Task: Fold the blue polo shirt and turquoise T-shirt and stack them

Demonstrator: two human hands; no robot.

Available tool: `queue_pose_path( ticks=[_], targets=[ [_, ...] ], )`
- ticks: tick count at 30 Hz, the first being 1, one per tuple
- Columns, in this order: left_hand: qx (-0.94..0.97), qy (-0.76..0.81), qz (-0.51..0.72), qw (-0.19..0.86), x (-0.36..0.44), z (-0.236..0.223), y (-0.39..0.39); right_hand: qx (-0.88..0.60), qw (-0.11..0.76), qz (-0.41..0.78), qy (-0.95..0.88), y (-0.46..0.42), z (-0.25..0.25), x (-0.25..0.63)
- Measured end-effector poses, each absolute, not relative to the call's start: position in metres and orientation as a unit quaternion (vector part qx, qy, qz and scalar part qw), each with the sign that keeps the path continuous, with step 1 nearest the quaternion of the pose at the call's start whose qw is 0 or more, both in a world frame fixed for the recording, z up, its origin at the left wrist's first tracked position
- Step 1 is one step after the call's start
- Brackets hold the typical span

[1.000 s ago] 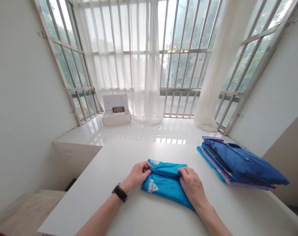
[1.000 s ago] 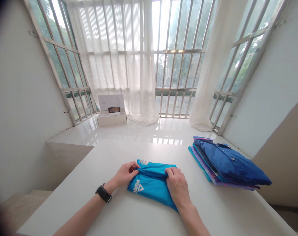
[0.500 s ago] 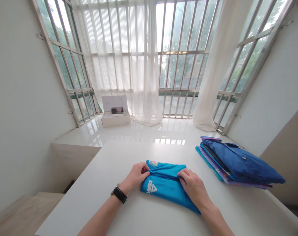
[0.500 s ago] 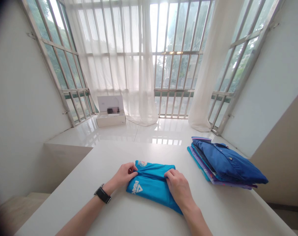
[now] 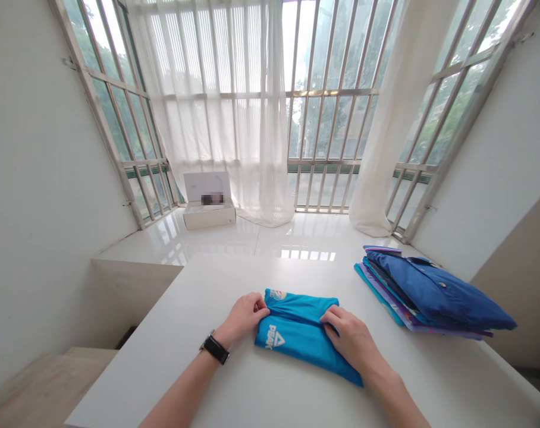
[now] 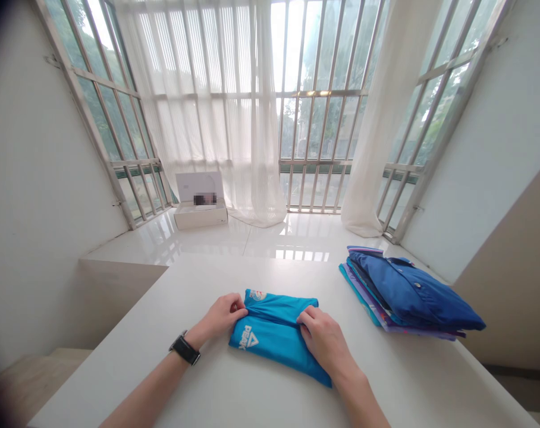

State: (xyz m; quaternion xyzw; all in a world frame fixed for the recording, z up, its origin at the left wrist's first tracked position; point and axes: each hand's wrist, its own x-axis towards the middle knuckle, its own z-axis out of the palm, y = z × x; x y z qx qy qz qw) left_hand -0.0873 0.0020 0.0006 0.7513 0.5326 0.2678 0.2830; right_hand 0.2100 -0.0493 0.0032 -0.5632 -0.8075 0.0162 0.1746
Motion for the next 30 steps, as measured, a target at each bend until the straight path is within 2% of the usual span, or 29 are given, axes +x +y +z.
queue_pose_path(
  ticks=[10,16,19,24,30],
  targets=[
    [0.802,0.482,0.261,0.238,-0.092,0.001,0.003,-0.579,0.156,0.007,-0.8,-0.05,0.003,0.206],
    [0.854,0.436,0.267,0.097,-0.077,0.025,-0.01,-0.58,0.144,0.001,-0.802,-0.051,0.007,0.205],
    [0.882,0.399,0.24,0.065,-0.05,0.031,-0.015,-0.575,0.137,-0.004,-0.807,-0.05,0.008,0.206],
    [0.908,0.391,0.141,0.054,-0.016,0.006,-0.012,-0.578,0.126,-0.014,-0.806,-0.051,0.008,0.204],
    [0.905,0.401,0.141,0.014,-0.013,-0.018,-0.01,-0.585,0.116,-0.024,-0.802,-0.059,0.008,0.203]
  ],
)
